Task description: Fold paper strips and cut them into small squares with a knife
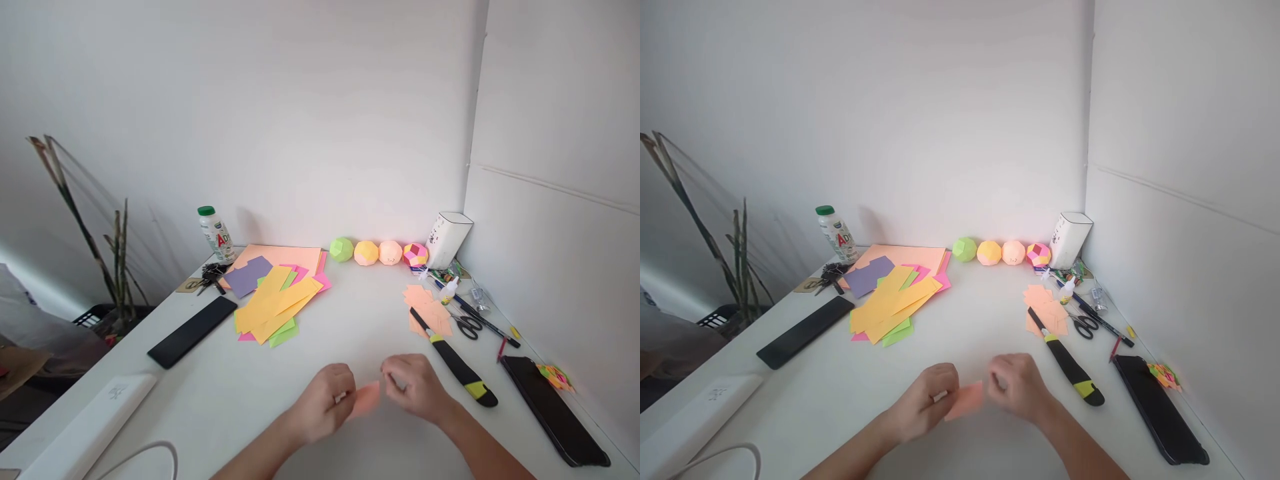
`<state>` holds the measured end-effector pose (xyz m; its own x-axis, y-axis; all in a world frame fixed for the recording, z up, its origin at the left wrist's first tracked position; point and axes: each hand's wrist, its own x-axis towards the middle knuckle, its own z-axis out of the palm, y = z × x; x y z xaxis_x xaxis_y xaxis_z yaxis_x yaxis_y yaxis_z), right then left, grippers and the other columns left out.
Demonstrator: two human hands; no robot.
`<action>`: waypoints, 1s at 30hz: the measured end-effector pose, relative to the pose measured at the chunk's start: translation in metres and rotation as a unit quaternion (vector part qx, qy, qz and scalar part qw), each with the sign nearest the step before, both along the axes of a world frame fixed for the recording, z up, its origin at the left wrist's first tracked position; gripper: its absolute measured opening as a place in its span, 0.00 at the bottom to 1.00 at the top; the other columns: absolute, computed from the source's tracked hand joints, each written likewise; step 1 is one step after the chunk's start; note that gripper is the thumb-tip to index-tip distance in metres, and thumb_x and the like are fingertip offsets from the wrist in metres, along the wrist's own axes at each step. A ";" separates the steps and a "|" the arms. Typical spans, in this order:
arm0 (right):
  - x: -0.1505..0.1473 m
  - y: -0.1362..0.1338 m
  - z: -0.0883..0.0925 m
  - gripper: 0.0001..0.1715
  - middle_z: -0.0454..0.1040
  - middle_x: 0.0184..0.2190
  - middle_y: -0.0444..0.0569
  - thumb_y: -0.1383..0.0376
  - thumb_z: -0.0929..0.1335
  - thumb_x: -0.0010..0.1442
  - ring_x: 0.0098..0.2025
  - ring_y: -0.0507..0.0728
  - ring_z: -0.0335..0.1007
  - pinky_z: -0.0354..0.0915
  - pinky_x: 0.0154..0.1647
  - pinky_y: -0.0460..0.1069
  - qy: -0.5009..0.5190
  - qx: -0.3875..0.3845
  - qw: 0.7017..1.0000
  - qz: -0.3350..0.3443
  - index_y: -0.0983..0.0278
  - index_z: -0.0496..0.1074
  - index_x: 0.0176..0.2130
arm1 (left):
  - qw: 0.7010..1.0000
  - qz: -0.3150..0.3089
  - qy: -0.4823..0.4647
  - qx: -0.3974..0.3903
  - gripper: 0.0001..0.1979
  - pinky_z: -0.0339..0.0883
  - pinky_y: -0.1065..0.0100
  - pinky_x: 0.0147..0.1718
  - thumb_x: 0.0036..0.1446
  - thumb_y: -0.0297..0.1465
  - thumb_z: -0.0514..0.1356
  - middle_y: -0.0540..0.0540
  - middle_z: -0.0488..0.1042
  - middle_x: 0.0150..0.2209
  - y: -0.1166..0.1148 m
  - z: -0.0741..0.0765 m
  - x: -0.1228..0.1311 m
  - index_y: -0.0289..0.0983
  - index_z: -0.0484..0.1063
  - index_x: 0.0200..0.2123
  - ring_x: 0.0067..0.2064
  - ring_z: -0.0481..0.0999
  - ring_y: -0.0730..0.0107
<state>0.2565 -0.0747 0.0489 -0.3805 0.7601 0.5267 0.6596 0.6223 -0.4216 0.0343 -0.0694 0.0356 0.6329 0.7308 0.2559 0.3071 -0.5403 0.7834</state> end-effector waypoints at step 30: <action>-0.007 -0.010 -0.005 0.10 0.56 0.21 0.39 0.63 0.65 0.55 0.23 0.49 0.49 0.50 0.23 0.45 0.359 -0.333 0.869 -0.068 0.62 0.61 0.24 | 0.942 0.132 -0.199 -0.234 0.09 0.58 0.70 0.27 0.54 0.33 0.56 0.50 0.65 0.26 0.002 0.000 -0.004 0.38 0.61 0.24 0.29 0.63 0.72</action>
<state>0.2494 -0.0850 0.0440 -0.0180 0.9997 0.0163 0.1250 0.0184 -0.9920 0.0305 -0.0670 0.0352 0.3349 0.9412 0.0454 0.0137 -0.0531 0.9985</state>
